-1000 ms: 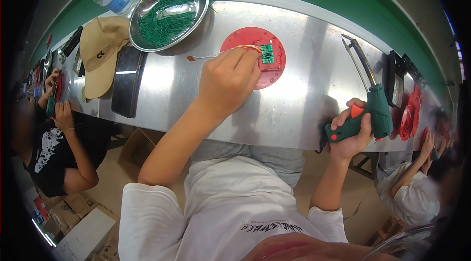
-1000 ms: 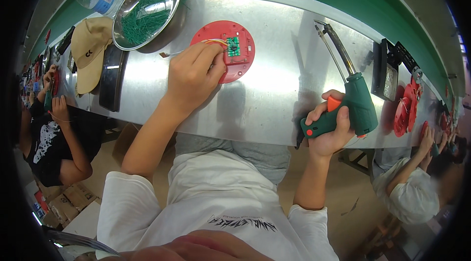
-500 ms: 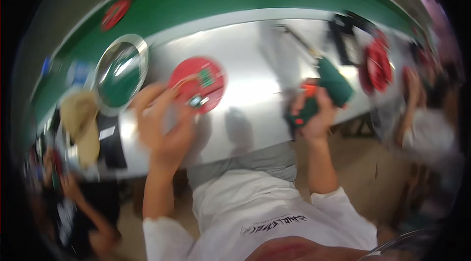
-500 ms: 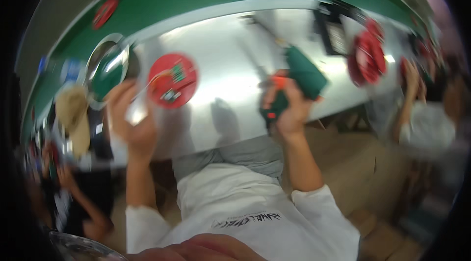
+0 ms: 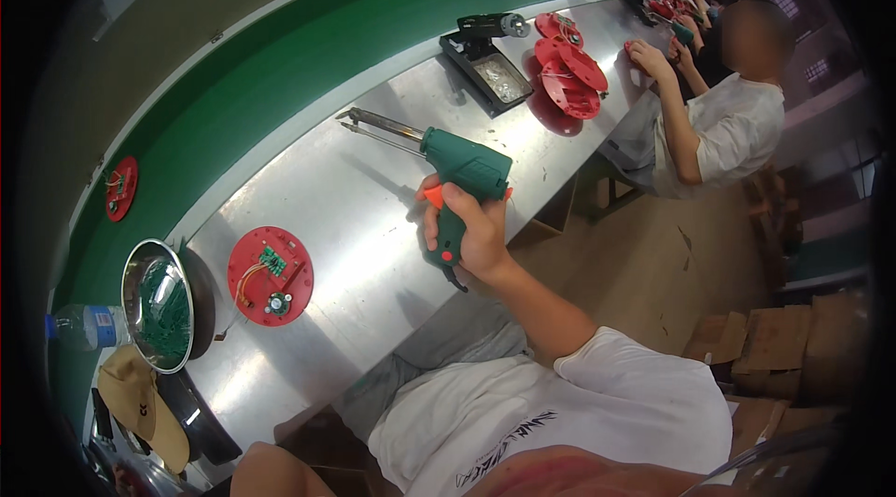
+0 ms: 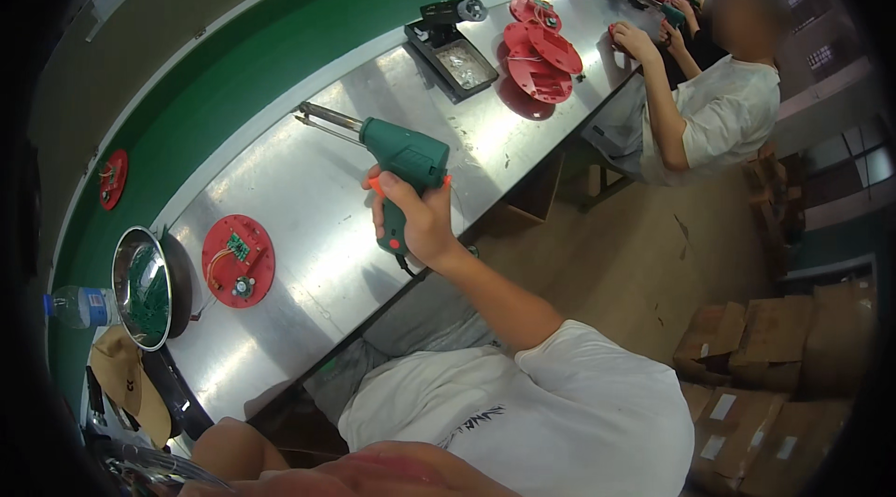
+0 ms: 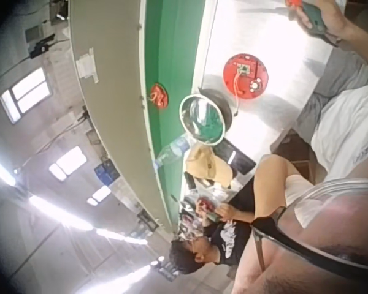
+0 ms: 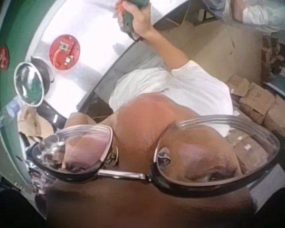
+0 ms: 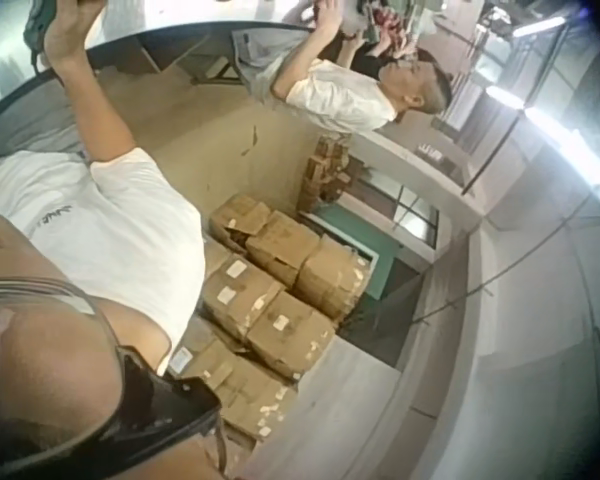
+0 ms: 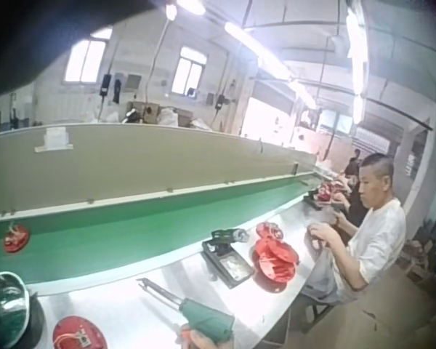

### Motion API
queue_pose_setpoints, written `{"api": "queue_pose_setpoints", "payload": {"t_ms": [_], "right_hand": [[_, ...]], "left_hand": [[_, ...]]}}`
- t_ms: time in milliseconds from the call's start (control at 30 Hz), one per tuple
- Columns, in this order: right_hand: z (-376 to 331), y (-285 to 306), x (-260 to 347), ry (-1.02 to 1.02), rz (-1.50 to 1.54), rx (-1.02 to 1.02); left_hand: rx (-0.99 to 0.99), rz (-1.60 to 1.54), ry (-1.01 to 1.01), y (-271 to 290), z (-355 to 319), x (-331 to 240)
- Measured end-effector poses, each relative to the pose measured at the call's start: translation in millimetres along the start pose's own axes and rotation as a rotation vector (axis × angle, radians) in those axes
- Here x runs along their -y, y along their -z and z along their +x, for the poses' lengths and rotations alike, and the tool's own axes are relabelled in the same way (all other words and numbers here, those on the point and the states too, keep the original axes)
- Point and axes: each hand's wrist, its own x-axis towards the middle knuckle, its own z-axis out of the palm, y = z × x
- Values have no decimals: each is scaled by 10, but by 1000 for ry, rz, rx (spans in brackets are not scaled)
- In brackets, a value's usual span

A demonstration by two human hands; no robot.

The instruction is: Solder wires onto small circular printed circuit boards at an industrial assembly line.

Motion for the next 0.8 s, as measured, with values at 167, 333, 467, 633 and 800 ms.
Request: {"api": "queue_pose_setpoints", "payload": {"t_ms": [167,333,467,633,800], "right_hand": [[-2,-26,30,-16,-34,16],[-6,-41,46,1,-48,46],[-39,-49,28,-16,-49,21],[-26,-74,14,-5,-36,-20],[-24,-69,12,25,-69,5]], "left_hand": [[79,501,-176,-131,-504,1086],[127,721,-272,-142,-863,1714],[167,779,-318,-299,-1086,1926],[123,495,-227,-414,-1102,1786],[45,645,-371,-261,-884,1578]]}}
